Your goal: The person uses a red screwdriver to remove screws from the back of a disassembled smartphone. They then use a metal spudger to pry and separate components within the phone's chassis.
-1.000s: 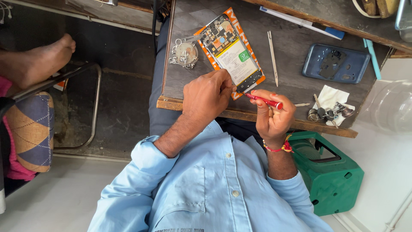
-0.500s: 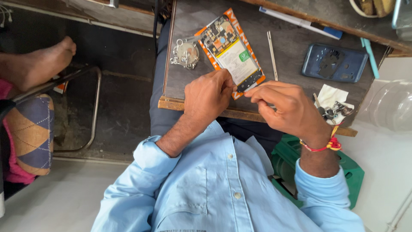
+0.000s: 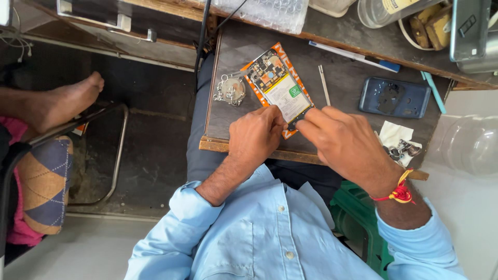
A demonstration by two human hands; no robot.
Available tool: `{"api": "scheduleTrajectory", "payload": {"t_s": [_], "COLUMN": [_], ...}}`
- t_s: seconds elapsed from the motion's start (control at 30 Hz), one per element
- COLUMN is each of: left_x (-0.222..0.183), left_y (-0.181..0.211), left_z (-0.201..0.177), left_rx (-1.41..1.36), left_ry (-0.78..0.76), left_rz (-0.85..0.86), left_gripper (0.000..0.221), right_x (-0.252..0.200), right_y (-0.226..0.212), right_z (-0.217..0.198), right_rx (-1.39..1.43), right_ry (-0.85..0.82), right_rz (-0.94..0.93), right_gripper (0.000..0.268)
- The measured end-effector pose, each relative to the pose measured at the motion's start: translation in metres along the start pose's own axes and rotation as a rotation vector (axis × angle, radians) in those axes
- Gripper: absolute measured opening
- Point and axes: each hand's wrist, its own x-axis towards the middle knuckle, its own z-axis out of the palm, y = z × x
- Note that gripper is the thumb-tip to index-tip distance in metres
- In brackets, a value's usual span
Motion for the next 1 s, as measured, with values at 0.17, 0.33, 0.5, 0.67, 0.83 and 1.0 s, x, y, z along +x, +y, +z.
{"api": "scheduleTrajectory", "payload": {"t_s": [0.17,0.33,0.5,0.67,0.83,1.0], "left_x": [0.001,0.002,0.0,0.001,0.002,0.028], "left_y": [0.001,0.002,0.001,-0.001,0.007,0.035], "left_z": [-0.001,-0.002,-0.001,-0.004,0.012,0.045], "left_rx": [0.013,-0.001,0.004,-0.211,-0.72,-0.413], "left_ry": [-0.004,-0.025,-0.009,-0.143,-0.525,-0.583], "left_rz": [-0.01,-0.034,-0.017,0.003,-0.066,-0.183], "left_gripper": [0.008,0.009,0.005,0.02,0.046,0.017], "right_x": [-0.004,-0.031,-0.071,-0.092,-0.106,-0.14], "right_y": [-0.003,0.013,0.017,0.009,0.007,0.018], "right_z": [0.008,0.033,0.083,0.128,0.131,0.133], "right_rx": [-0.02,0.21,0.638,1.141,1.11,1.126], "right_ry": [0.06,0.229,0.471,0.685,0.677,0.744], "right_rz": [0.037,0.2,0.515,0.647,0.636,0.675], "right_gripper": [0.011,0.012,0.012,0.013,0.012,0.013]}}
